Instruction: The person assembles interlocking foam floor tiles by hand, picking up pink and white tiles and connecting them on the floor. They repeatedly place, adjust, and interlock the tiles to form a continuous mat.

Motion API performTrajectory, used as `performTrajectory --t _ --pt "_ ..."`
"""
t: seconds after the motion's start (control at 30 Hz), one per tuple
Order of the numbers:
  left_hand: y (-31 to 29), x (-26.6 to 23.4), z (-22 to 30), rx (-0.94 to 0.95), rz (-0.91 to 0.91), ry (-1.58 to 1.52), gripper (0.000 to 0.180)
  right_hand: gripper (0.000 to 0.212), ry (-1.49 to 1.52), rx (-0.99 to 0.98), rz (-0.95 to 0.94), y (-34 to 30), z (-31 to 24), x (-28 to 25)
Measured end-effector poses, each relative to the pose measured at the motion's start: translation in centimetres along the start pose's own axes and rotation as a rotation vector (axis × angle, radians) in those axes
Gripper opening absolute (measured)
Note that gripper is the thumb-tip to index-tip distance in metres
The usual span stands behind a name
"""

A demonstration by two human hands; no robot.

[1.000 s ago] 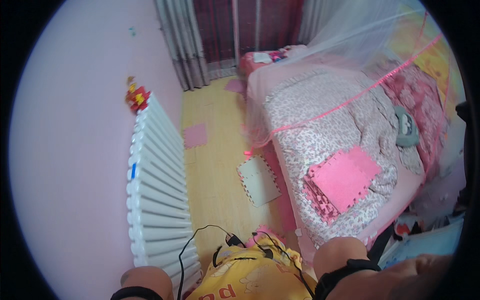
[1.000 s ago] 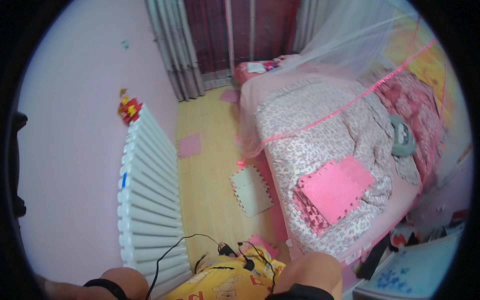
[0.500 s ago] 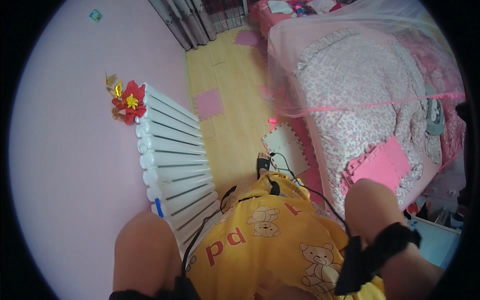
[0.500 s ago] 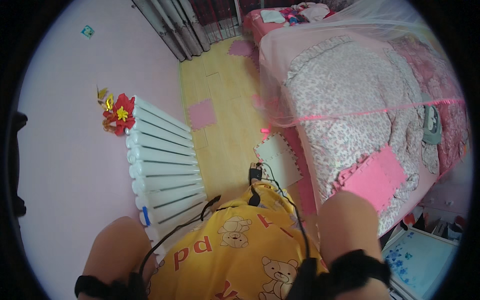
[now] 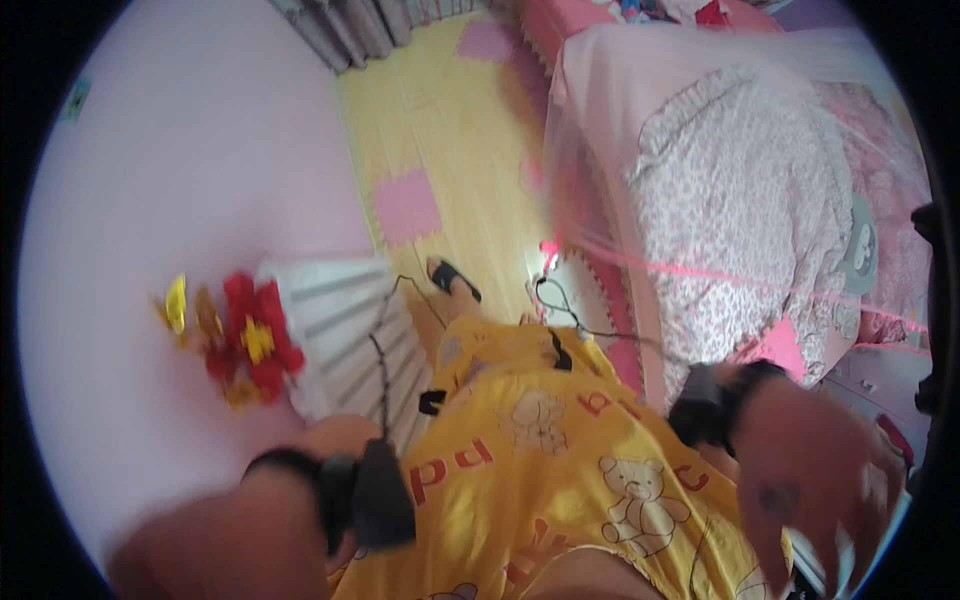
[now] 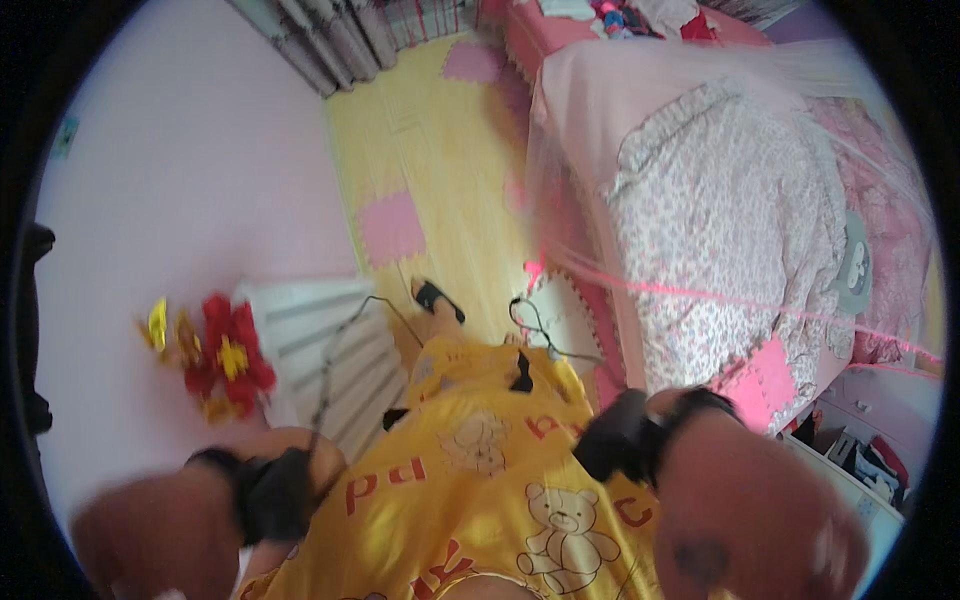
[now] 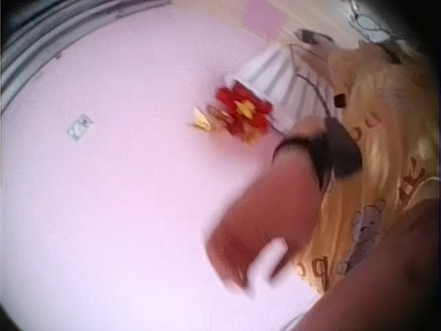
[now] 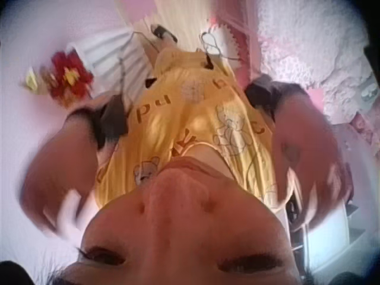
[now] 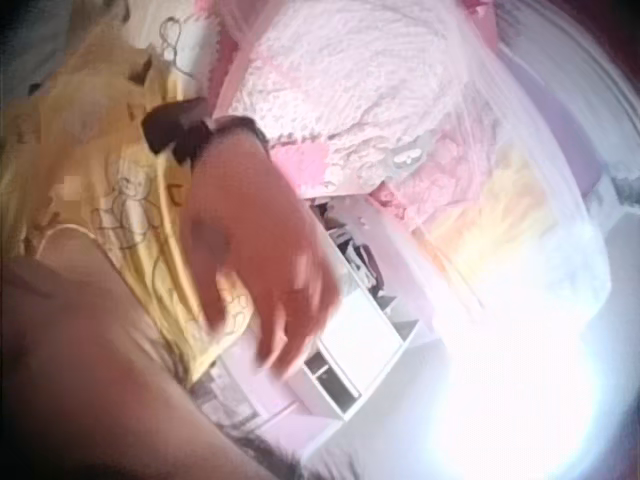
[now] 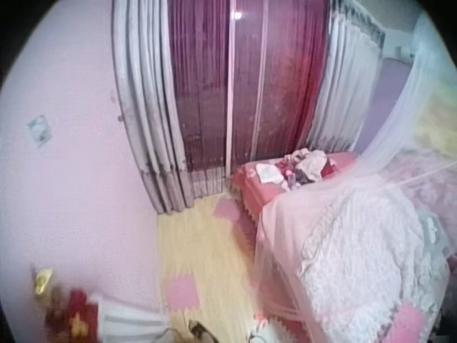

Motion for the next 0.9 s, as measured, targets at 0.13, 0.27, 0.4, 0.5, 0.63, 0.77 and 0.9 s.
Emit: performTrajectory --t 0.13,0.27,0.4,0.5,0.63,0.77,0.9 --pt "-12.6 -3.2 -20.7 -0.691 0.114 0.022 0.017 0.021 -0.798 0.907 -0.066 -19.2 9.0 -7.2" --pt "-36.7 -6.0 -37.3 -1.489 0.171 0.404 0.017 0.010 -0.622 2.038 0.048 -39.4 8.9 -10.4" --pt "-59.9 -9.9 -43.3 -1.785 -0.125 0.571 0.017 0.015 -0.503 2.257 -0.152 -54.5 5.5 -12.4" --pt "-72.5 -12.6 -43.9 -1.848 -0.519 0.704 0.018 0.018 -0.463 2.464 -0.365 -62.9 0.5 -14.4" --pt "-84.2 -15.3 -44.7 -1.975 -0.828 0.758 0.030 0.014 -0.476 2.729 -0.430 -71.8 -6.4 -16.3" --pt "-90.9 -15.2 -49.4 -1.656 -1.230 1.008 0.044 0.017 -0.351 2.919 -0.132 -76.7 -12.0 -16.9" --pt "-94.6 -13.4 -55.1 -1.651 -1.635 0.999 0.063 0.020 -0.288 3.129 -0.038 -79.2 -13.5 -17.5"
Point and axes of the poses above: each hand's wrist, its own y-axis towards the middle knuckle, its own x-axis out of the palm, z = x × y, the point moved 5 cm from there along y, towards the middle knuckle, and after that the axes turned 13 degrees about y, right-handed, at the moved point
